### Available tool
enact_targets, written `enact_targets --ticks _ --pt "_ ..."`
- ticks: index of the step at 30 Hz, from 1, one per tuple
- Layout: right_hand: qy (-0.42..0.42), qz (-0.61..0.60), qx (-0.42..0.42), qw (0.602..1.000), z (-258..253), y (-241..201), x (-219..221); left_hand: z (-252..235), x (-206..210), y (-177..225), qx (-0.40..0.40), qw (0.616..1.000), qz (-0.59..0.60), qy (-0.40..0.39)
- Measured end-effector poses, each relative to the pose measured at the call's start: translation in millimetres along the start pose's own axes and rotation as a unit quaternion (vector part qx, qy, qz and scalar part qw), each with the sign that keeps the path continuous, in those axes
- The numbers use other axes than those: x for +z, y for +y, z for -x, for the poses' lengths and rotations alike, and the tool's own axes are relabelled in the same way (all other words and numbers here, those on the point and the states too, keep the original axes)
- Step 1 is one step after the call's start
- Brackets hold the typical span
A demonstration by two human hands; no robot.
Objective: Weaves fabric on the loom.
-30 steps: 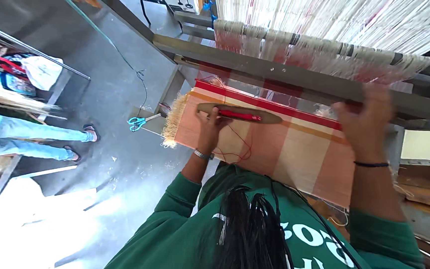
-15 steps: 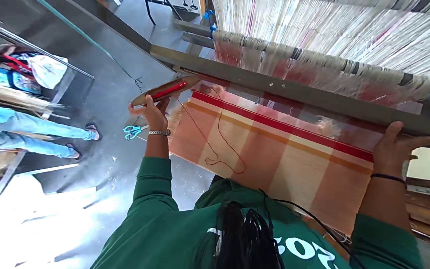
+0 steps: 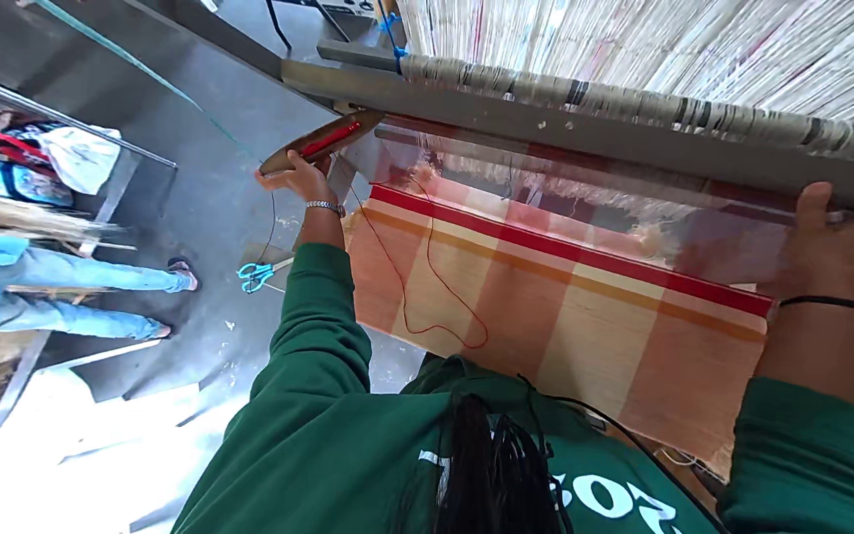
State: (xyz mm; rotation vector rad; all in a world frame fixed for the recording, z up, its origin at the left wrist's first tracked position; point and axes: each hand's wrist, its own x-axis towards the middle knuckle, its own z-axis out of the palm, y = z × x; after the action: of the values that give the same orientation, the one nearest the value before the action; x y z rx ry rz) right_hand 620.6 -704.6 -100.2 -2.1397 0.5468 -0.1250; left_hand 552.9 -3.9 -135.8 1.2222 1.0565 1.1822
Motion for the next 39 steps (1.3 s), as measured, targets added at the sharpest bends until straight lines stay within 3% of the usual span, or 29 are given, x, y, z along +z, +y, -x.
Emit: enact_targets --ticks 10,19,23,26,30,39 --pt "-0.071 -0.009 0.072 0.995 -0.8 -9.3 -7.7 0.3 19.6 -10.0 -0.060 0.993 0.055 -0.087" --pt "-0.080 -0.032 0.085 0.993 -9.2 -0.1 -7.5 24.7 51.5 -17.8 -0.103 0.975 0.012 -0.195" --pt "-0.080 -0.044 0.094 0.991 -11.6 3.6 -5.8 38.4 56.7 -12.5 -0.137 0.928 -0.078 -0.339" --pt "-0.087 -0.053 0.095 0.990 -13.2 6.2 -5.0 17.5 33.0 12.1 -0.169 0.876 -0.167 -0.420" --pt "-0.091 -0.078 0.094 0.988 -15.2 9.6 -1.0 3.8 21.6 19.7 -0.218 0.868 -0.140 -0.423" --pt "-0.100 -0.068 0.099 0.988 -11.9 3.8 -3.7 23.1 66.3 -18.8 -0.200 0.938 -0.017 -0.284"
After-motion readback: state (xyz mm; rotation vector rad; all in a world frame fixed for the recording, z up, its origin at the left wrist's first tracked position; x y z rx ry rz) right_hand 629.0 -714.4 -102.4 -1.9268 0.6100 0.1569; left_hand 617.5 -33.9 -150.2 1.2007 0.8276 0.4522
